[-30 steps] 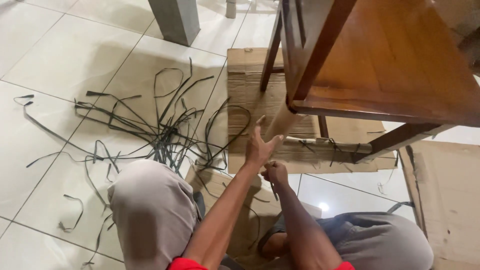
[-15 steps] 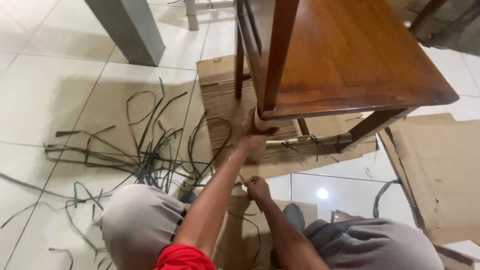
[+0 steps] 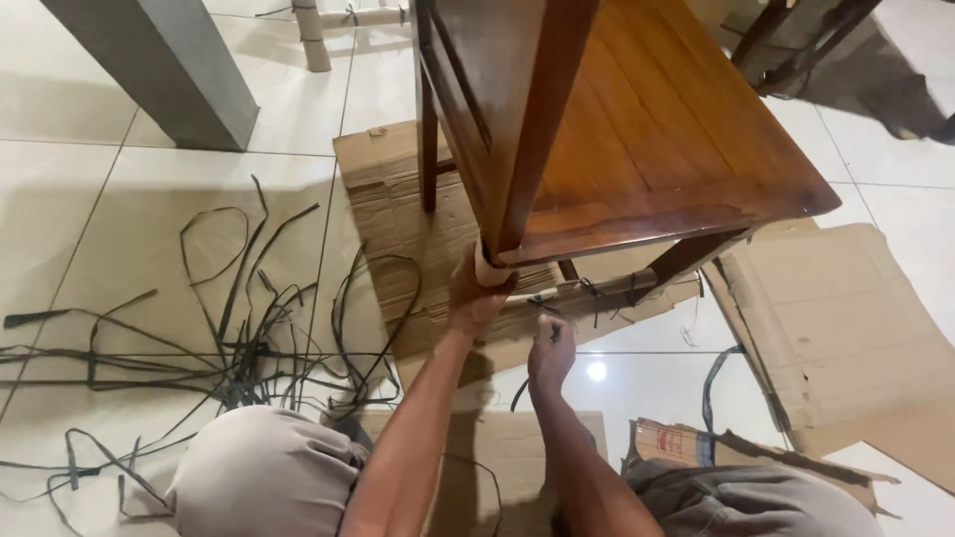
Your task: Wrapping a wooden chair leg with cardboard and securing it with plastic straps
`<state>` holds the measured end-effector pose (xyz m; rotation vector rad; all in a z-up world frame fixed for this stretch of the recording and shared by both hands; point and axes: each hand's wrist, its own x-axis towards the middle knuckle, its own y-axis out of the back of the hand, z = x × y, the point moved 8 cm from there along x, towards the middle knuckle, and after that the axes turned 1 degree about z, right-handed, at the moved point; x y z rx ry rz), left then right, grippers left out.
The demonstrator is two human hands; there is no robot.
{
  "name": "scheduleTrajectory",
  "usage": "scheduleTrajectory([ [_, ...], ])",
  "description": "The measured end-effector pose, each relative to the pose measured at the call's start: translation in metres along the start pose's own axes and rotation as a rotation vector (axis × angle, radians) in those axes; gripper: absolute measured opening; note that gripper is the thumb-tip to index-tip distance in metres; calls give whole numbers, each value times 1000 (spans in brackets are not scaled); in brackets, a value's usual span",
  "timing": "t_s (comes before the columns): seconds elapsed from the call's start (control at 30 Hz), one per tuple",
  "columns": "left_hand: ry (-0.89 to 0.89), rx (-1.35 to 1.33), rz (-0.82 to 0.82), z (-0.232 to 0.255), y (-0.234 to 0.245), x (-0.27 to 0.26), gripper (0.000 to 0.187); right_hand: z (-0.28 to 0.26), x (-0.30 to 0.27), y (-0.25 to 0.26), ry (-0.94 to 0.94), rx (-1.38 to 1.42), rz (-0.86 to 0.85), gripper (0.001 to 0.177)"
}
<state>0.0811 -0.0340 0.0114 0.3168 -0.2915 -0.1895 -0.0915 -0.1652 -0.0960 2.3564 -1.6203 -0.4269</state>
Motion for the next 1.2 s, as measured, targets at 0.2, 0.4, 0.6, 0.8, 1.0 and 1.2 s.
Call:
scheduleTrajectory([
  [0.2, -107, -43, 41, 22, 7, -2, 57, -97, 25, -38, 201, 23, -86, 22],
  [0.4, 117, -49, -13, 5, 0, 3, 66, -129, 43, -59, 528, -159, -299, 15],
  [0.6, 370, 50, -186, 2, -1, 9, 81, -139, 56, -90, 920, -373, -534, 15],
  [0.8, -45, -8, -282, -48, -23, 7, 87, -100, 58, -116, 1293, -621, -765, 24],
  [1.0, 108, -961, -304, -85, -62, 4, 96, -141, 36, -81, 836, -483, -1037, 23],
  [1.2, 150, -205, -250, -45, -27, 7, 87, -34, 93, -76, 25, -4, -1026, 64],
])
